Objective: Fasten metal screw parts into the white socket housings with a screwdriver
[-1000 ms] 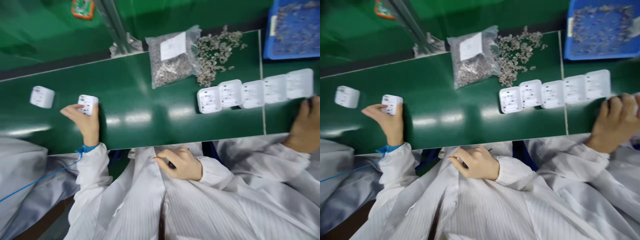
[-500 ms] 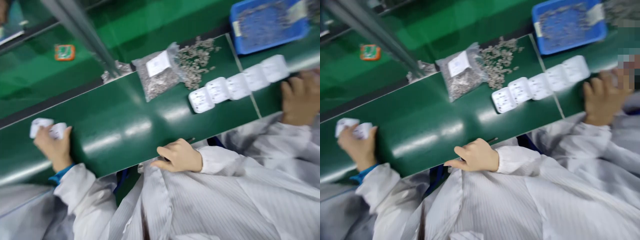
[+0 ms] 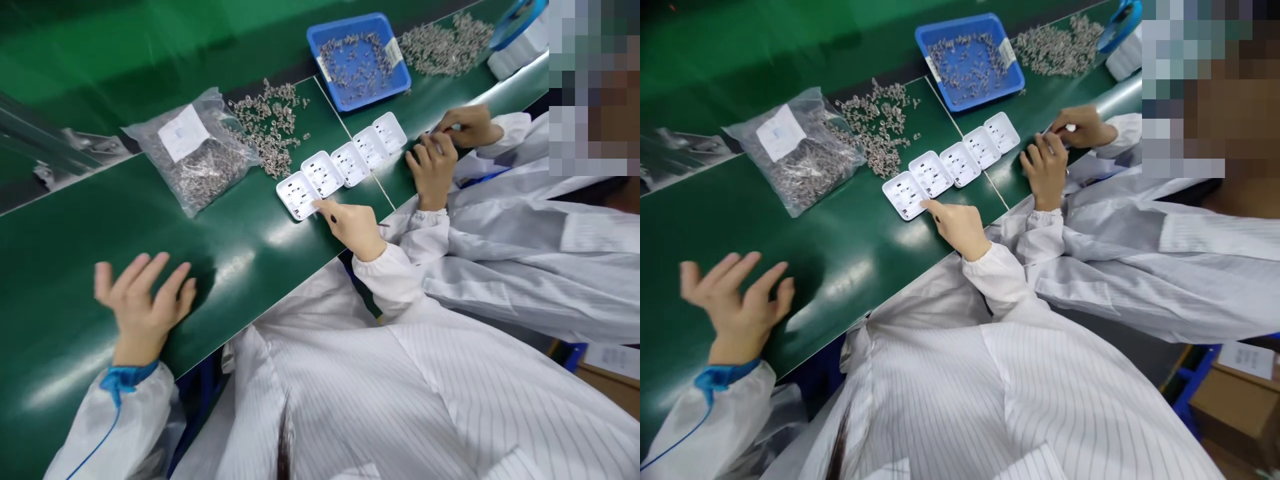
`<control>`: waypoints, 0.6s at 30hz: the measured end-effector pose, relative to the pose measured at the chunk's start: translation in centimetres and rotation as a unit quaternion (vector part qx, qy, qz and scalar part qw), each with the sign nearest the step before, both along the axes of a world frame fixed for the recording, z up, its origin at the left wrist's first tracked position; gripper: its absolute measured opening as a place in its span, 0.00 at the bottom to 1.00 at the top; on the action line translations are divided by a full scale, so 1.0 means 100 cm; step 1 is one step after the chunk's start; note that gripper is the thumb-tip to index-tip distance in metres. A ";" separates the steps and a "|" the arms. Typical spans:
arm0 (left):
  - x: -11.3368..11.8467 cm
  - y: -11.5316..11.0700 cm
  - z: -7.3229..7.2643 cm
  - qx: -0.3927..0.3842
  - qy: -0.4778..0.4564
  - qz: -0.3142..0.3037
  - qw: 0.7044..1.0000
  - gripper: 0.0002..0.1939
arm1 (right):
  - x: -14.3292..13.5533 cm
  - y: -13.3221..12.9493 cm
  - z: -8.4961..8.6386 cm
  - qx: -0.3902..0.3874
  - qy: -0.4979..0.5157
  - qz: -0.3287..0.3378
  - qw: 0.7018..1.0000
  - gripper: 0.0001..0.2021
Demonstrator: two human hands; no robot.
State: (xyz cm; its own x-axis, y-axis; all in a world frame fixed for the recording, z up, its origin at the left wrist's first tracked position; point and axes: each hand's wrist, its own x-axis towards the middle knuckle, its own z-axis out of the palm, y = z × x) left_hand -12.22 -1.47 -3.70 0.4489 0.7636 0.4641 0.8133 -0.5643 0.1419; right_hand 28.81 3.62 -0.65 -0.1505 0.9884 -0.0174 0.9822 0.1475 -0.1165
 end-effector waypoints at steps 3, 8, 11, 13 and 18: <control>0.060 0.005 0.010 -0.039 -0.061 -0.016 0.997 0.28 | -0.011 -0.002 0.000 -0.011 0.006 0.067 0.998 0.18; 0.105 0.018 0.017 -0.245 -0.140 -0.005 0.959 0.31 | -0.077 -0.042 0.014 -0.038 0.076 0.168 0.982 0.15; 0.100 0.023 0.016 -0.290 -0.098 -0.017 0.952 0.30 | -0.109 -0.060 0.021 -0.104 0.100 0.215 0.966 0.15; 0.095 0.024 0.015 -0.288 -0.071 -0.028 0.955 0.30 | -0.115 -0.060 0.027 -0.147 0.101 0.238 0.955 0.14; 0.096 0.027 0.014 -0.301 -0.076 -0.044 0.950 0.32 | -0.095 -0.031 0.063 -0.098 0.266 0.248 0.926 0.31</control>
